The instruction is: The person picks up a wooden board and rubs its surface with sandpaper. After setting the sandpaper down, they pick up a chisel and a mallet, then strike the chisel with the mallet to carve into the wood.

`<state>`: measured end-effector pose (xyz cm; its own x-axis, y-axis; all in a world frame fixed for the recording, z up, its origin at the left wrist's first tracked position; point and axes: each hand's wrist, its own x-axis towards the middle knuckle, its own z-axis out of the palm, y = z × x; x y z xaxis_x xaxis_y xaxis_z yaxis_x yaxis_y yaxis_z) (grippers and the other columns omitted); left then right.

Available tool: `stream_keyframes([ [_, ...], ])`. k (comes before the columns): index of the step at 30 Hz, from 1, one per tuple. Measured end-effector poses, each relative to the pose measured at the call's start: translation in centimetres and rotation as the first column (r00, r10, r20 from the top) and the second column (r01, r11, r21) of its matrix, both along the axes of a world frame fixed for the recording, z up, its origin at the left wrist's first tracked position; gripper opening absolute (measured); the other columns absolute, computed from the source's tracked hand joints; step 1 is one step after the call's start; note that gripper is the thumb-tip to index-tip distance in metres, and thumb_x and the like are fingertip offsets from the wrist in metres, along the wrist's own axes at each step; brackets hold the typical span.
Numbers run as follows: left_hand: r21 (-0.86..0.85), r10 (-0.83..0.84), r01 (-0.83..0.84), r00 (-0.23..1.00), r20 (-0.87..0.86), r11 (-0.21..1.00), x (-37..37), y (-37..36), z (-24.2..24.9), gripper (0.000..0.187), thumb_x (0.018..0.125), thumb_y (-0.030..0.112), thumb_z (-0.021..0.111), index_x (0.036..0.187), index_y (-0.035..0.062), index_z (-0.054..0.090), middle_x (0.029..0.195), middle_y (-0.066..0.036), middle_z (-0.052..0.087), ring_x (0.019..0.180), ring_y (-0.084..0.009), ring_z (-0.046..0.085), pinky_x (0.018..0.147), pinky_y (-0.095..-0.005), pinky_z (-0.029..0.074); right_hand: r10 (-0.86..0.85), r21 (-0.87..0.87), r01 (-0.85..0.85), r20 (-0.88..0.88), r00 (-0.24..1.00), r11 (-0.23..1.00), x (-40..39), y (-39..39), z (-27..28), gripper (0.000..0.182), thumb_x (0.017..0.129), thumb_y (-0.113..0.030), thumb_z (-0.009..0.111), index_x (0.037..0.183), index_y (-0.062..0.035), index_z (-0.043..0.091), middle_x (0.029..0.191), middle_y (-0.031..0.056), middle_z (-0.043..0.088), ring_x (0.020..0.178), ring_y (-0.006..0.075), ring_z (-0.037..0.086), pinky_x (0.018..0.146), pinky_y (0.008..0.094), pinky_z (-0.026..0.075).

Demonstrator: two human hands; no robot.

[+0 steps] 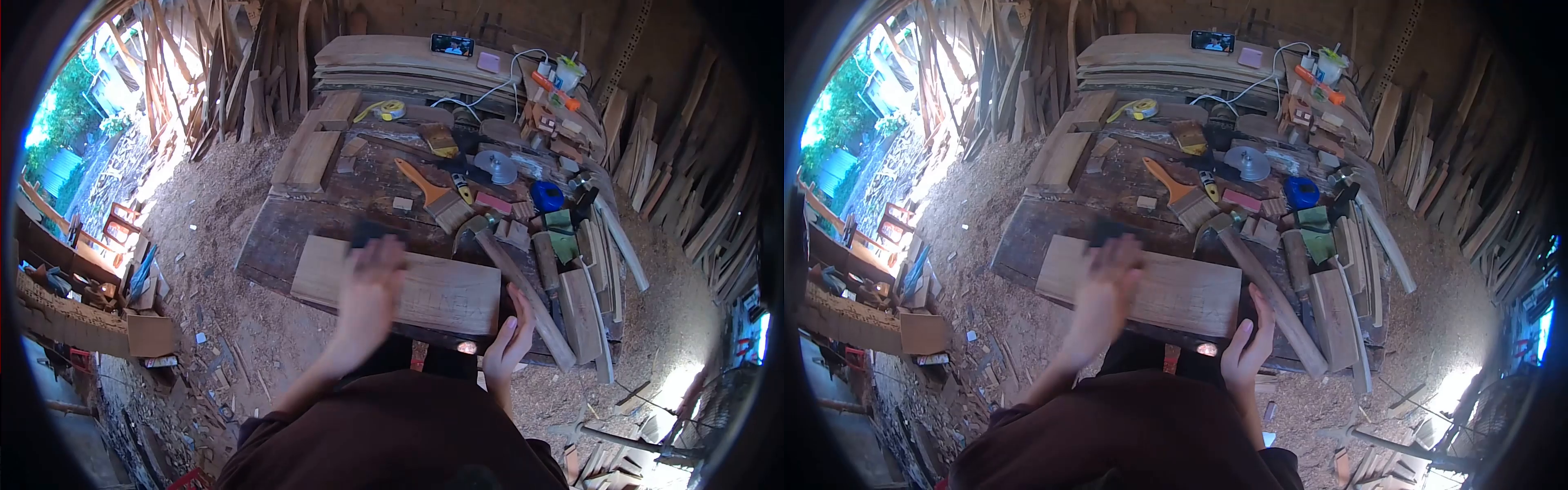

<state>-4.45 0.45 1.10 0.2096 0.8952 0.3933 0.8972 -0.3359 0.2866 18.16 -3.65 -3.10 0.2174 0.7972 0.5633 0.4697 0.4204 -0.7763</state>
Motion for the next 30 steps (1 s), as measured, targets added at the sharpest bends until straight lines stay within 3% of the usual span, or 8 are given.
stream_keyframes([
  [5,0.019,-0.358,0.358,0.932,0.056,0.934,11.2,0.2,-1.3,0.045,0.094,0.018,0.052,0.136,0.0014,0.052,0.148,-0.015,0.046,0.139,-0.0308,0.039,0.116,-0.0457,0.025,-0.071,0.027,0.076,-0.138,0.988,0.997,0.1,-0.2,-0.3,0.038,0.102,-0.013,0.038,0.134,0.0077,0.046,0.131,0.0251,0.055,0.123,0.0345,0.054,0.107,0.0428,0.039],
  [10,0.086,-0.54,0.533,0.834,0.112,0.842,11.1,0.0,-1.1,0.041,0.094,0.021,0.053,0.13,0.0019,0.057,0.144,-0.013,0.051,0.138,-0.0265,0.043,0.118,-0.0415,0.023,-0.139,0.077,0.15,-0.131,0.982,0.986,0.6,-0.2,-0.7,0.037,0.104,-0.014,0.037,0.133,0.0066,0.046,0.131,0.0243,0.055,0.121,0.0333,0.055,0.103,0.042,0.043],
  [15,-0.013,-0.112,0.112,0.993,0.035,0.994,1.1,-0.1,0.5,0.038,0.098,0.015,0.047,0.131,-0.0018,0.055,0.141,-0.017,0.052,0.135,-0.0287,0.046,0.114,-0.0459,0.028,-0.04,0.1,0.061,-0.196,0.98,0.993,0.3,0.0,-0.5,0.036,0.103,-0.01,0.034,0.132,0.0071,0.046,0.129,0.0248,0.055,0.122,0.0342,0.054,0.102,0.0429,0.044],
  [18,0.045,0.196,-0.196,0.981,0.003,0.98,-5.3,0.2,-0.3,0.04,0.1,0.017,0.047,0.134,-0.0021,0.052,0.139,-0.018,0.053,0.133,-0.0308,0.047,0.113,-0.0478,0.029,-0.022,0.108,0.041,-0.173,0.985,0.993,0.2,0.1,-0.3,0.037,0.102,-0.012,0.035,0.13,0.0081,0.048,0.129,0.0238,0.056,0.121,0.0333,0.054,0.1,0.0419,0.044],
  [22,0.08,0.257,-0.256,0.966,0.001,0.963,-5.3,0.7,-0.8,0.039,0.099,0.017,0.047,0.134,-0.0014,0.053,0.138,-0.017,0.054,0.131,-0.0313,0.049,0.113,-0.0476,0.028,-0.059,0.049,0.06,-0.029,0.998,0.997,0.1,-0.1,-0.2,0.037,0.105,-0.017,0.032,0.133,0.0033,0.046,0.129,0.0233,0.056,0.121,0.0331,0.055,0.1,0.0427,0.043],
  [26,0.021,-0.131,0.132,0.989,-0.064,0.991,4.0,1.0,-0.6,0.04,0.1,0.018,0.045,0.133,-0.0003,0.055,0.143,-0.016,0.051,0.137,-0.0292,0.044,0.116,-0.046,0.025,-0.08,0.051,0.081,-0.028,0.996,0.995,0.2,-0.1,0.0,0.037,0.105,-0.018,0.033,0.132,0.0034,0.047,0.128,0.0224,0.057,0.12,0.0321,0.055,0.101,0.0425,0.043],
  [28,0.033,-0.319,0.317,0.945,0.077,0.948,8.7,1.0,-1.1,0.04,0.097,0.018,0.049,0.133,0.0002,0.056,0.144,-0.015,0.051,0.137,-0.0278,0.044,0.116,-0.0453,0.025,-0.096,0.044,0.098,-0.045,0.994,0.994,0.1,-0.2,-0.2,0.037,0.105,-0.019,0.034,0.131,0.0035,0.048,0.128,0.0219,0.057,0.12,0.0316,0.055,0.101,0.0422,0.043],
  [30,0.056,-0.371,0.367,0.923,0.104,0.928,12.3,0.6,-1.7,0.041,0.097,0.018,0.05,0.133,0.0002,0.056,0.144,-0.014,0.051,0.138,-0.0275,0.043,0.116,-0.0454,0.025,-0.135,0.05,0.143,-0.14,0.981,0.988,0.1,-0.2,-0.5,0.037,0.103,-0.017,0.038,0.128,0.0068,0.052,0.126,0.0222,0.059,0.116,0.032,0.057,0.1,0.041,0.044],
])
